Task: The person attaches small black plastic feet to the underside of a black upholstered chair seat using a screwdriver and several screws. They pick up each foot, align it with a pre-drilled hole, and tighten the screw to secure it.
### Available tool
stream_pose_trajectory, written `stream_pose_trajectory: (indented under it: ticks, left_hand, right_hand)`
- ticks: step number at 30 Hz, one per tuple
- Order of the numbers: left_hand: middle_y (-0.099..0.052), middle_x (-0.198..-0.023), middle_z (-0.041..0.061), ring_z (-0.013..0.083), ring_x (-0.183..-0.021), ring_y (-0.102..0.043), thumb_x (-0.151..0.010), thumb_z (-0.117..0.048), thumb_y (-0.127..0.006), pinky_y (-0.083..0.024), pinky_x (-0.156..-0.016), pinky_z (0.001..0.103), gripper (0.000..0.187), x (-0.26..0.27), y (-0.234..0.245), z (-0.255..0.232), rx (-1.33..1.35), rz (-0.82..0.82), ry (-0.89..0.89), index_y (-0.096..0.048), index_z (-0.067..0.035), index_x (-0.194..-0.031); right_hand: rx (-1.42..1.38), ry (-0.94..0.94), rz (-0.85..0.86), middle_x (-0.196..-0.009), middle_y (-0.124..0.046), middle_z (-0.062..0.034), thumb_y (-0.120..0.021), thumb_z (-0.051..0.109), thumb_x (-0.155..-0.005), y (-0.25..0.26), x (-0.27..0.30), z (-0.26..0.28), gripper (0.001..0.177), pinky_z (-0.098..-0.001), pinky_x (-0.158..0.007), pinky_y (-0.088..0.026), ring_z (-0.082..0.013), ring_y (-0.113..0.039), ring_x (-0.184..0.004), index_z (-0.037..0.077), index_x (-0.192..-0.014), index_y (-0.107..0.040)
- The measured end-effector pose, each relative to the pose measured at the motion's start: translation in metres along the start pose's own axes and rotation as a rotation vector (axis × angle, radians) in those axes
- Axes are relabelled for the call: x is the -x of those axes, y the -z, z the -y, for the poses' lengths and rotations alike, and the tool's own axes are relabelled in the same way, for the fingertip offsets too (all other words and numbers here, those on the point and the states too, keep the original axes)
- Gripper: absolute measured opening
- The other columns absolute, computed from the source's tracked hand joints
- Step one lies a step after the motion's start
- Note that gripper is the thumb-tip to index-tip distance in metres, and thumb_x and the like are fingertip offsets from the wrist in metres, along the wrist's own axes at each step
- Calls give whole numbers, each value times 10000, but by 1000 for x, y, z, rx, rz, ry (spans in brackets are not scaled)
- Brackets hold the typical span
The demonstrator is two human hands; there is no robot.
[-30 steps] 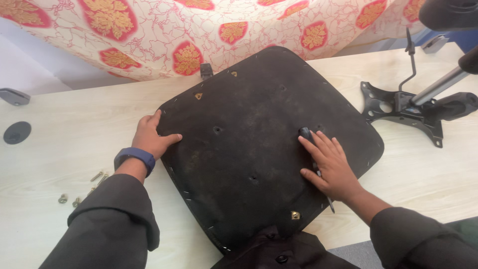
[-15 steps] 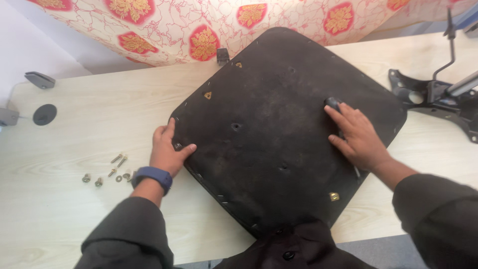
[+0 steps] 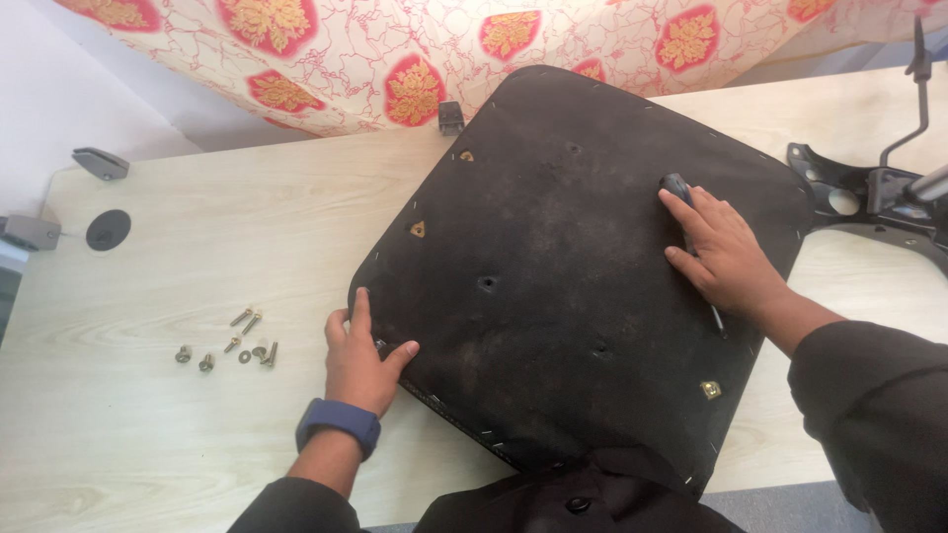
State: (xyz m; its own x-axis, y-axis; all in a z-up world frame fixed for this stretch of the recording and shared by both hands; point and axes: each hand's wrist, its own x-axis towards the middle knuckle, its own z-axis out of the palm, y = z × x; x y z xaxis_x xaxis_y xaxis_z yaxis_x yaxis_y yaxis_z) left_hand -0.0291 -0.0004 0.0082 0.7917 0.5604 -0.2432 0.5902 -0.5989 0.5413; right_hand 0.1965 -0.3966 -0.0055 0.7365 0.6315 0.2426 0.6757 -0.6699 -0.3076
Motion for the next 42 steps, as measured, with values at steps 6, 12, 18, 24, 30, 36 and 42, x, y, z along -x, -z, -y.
stream_pose_trajectory:
  ticks: [6, 12, 18, 24, 30, 36, 42]
  left_hand:
    - [-346, -1472, 233, 385, -1305, -480, -736, -448, -861, -455, -1070, 436, 1179, -29, -1, 10, 36, 30, -92, -164, -108, -1625]
    - [-452, -1467, 248, 384, -1317, -507, -785, -463, -823, -447, -1084, 444, 962, -65, -6, 7, 107, -76, -181, -367, -5, -1498]
    - [-663, -1313, 239, 345, -1230, -641, -801, -448, -788, -499, -1070, 410, 796, -97, 4, -13, 21, 54, -208, -527, -23, -1421]
    - [-582, -1367, 269, 394, -1262, -564, -844, -438, -786, -454, -1046, 457, 827, -104, -3, -10, 30, -20, -361, -460, -1, -1466]
    - [-610, -1320, 238, 369, -1210, -610, -813, -462, -777, -487, -1019, 445, 816, -99, -3, -8, 48, 3, -283, -485, -13, -1429]
    - [-693, -1128, 221, 361, -1061, -680, -781, -583, -759, -543, -917, 452, 744, -80, 12, -12, -81, 7, -193, -607, 15, -1197]
    - [-723, -996, 215, 389, -970, -689, -882, -713, -585, -547, -835, 496, 727, -57, 5, -20, -314, 37, -104, -668, -8, -1040]
  right_hand:
    - [86, -164, 34, -1608, -305, -244, -547, 335, -949, -14, -3, 12, 713, -596, -1194, -150, -417, -221, -1517, 191, -1599, -291]
    - [73, -347, -54, -1631, -239, -266, -556, 371, -962, -36, 10, 51, 723, -609, -1217, -85, -418, -157, -1543, 202, -1610, -283]
    - [-60, -444, -80, -1626, -172, -244, -633, 394, -847, -49, 22, 99, 991, -641, -1174, -9, -428, -69, -1520, 85, -1622, -97]
    - [-21, -364, -109, -1542, -390, -227, -630, 403, -884, -49, 37, 127, 936, -642, -1209, -36, -444, -165, -1530, 59, -1615, -158]
    - [79, -321, -132, -1558, -420, -180, -594, 381, -894, -45, 33, 135, 841, -651, -1205, -73, -436, -236, -1512, 43, -1588, -260]
    - [87, -222, -90, -1593, -403, -124, -590, 371, -880, -34, 30, 121, 809, -622, -1209, -112, -385, -259, -1511, 110, -1585, -291]
    - [78, -103, -120, -1603, -360, -188, -590, 382, -897, -22, 34, 99, 805, -582, -1222, -151, -352, -284, -1516, 93, -1589, -297]
